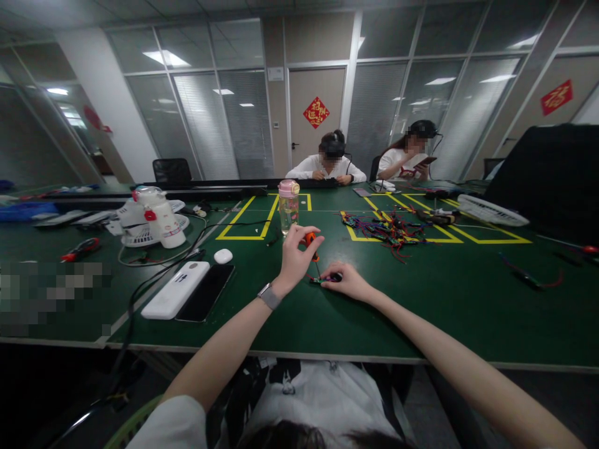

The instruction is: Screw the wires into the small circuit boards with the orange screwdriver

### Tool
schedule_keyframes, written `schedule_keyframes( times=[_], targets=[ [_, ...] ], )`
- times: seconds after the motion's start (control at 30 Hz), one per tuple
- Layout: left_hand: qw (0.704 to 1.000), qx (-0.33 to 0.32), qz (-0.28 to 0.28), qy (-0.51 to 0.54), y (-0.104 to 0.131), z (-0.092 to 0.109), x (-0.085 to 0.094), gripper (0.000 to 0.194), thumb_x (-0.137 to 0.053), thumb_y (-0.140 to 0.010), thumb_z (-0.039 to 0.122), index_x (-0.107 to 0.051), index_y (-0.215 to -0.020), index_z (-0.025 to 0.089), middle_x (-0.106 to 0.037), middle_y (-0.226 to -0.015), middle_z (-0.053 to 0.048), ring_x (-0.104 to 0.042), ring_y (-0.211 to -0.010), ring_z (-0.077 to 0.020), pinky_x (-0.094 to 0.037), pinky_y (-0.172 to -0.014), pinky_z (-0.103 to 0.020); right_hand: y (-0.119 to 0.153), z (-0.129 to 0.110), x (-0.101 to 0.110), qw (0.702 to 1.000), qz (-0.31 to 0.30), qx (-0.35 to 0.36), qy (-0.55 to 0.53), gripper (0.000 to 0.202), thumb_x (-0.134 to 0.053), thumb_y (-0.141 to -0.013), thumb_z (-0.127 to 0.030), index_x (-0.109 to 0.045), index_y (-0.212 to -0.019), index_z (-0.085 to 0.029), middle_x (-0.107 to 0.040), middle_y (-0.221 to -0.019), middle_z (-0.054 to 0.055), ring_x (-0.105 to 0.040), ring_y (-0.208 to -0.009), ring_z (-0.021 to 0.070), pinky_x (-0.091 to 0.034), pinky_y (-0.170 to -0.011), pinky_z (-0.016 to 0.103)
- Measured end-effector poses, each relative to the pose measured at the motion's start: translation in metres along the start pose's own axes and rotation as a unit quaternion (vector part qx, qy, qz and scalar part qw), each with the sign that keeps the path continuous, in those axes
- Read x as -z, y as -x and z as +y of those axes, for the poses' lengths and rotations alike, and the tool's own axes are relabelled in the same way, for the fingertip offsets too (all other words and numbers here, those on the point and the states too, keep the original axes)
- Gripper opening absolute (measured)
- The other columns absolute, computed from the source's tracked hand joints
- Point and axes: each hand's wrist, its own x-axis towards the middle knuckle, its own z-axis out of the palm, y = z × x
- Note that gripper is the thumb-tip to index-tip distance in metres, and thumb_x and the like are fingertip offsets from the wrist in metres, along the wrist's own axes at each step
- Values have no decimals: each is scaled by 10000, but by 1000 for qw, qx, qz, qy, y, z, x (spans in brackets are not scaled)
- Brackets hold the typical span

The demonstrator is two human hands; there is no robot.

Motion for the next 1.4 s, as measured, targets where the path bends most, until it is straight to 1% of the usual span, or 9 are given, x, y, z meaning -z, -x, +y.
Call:
schedule_keyframes(
  times=[0.13, 0.2, 0.43, 0.57, 0.67, 0.87, 1.07, 1.27, 1.4],
  targets=[
    [998, 4, -40, 44, 1, -1, -2, 306, -394, -981, 257, -577, -1225, 237, -624, -1097, -54, -608, -974, -148, -484, -857, -281, 1, -2, 1, 1000, -2, 3, -1, 162, -709, -746, -285, -757, -860, -182, -692, -785, 50, -590, -790, 196, -449, -748, 315],
    [996, 7, -49, 73, 2, -1, -3, 322, -410, -976, 253, -540, -1270, 234, -631, -1131, -62, -630, -955, -148, -496, -842, -282, 1, -2, 2, 1000, -3, 4, 0, 162, -707, -749, -284, -756, -863, -180, -694, -787, 51, -590, -793, 198, -449, -755, 319],
    [999, -31, 12, -19, 4, 4, -2, 152, -619, -873, 296, -672, -984, 207, -591, -890, -26, -569, -860, -147, -472, -819, -277, 1, 1, 1, 1000, -1, 10, -5, 163, -713, -748, -286, -756, -870, -185, -698, -804, 53, -591, -805, 201, -449, -757, 318],
    [999, -10, -30, 24, 4, 0, -4, 275, -419, -974, 277, -594, -1180, 229, -604, -1072, -54, -597, -945, -147, -478, -863, -287, 0, 0, 1, 1000, -2, 11, 5, 148, -711, -750, -264, -753, -867, -183, -693, -801, 49, -583, -788, 191, -443, -748, 311],
    [998, 0, -33, 58, 5, -3, -6, 299, -423, -972, 260, -535, -1246, 223, -607, -1136, -67, -634, -909, -138, -497, -835, -275, 1, -2, 1, 1000, -4, 11, 12, 145, -707, -754, -248, -750, -875, -179, -688, -797, 48, -577, -781, 187, -436, -746, 309],
    [997, -53, 32, -41, 4, 2, -3, 149, -671, -832, 308, -649, -923, 192, -585, -871, -18, -559, -831, -148, -467, -798, -275, 1, -3, 2, 1000, -5, 10, 16, 136, -707, -758, -243, -750, -870, -179, -680, -795, 49, -569, -792, 192, -432, -752, 312],
    [999, -21, -27, 21, 5, 0, -3, 313, -371, -988, 253, -543, -1248, 224, -608, -1063, -55, -606, -903, -133, -472, -841, -278, 0, 0, 1, 1000, -6, 19, 6, 144, -706, -760, -253, -749, -876, -179, -683, -804, 55, -575, -794, 193, -435, -752, 315],
    [998, -49, 29, -39, 4, 3, -3, 178, -606, -881, 290, -659, -1030, 208, -602, -895, -23, -569, -843, -144, -460, -822, -279, 0, 0, 1, 1000, -4, 14, 10, 137, -710, -755, -247, -749, -869, -181, -675, -791, 53, -570, -789, 192, -436, -747, 314],
    [999, -37, 6, -32, 4, 3, -1, 252, -465, -955, 274, -626, -1139, 213, -596, -953, -40, -567, -899, -148, -453, -845, -287, 0, -1, 1, 1000, -6, 15, 8, 138, -705, -762, -254, -748, -874, -186, -675, -789, 48, -572, -785, 189, -437, -745, 313]
  ],
)
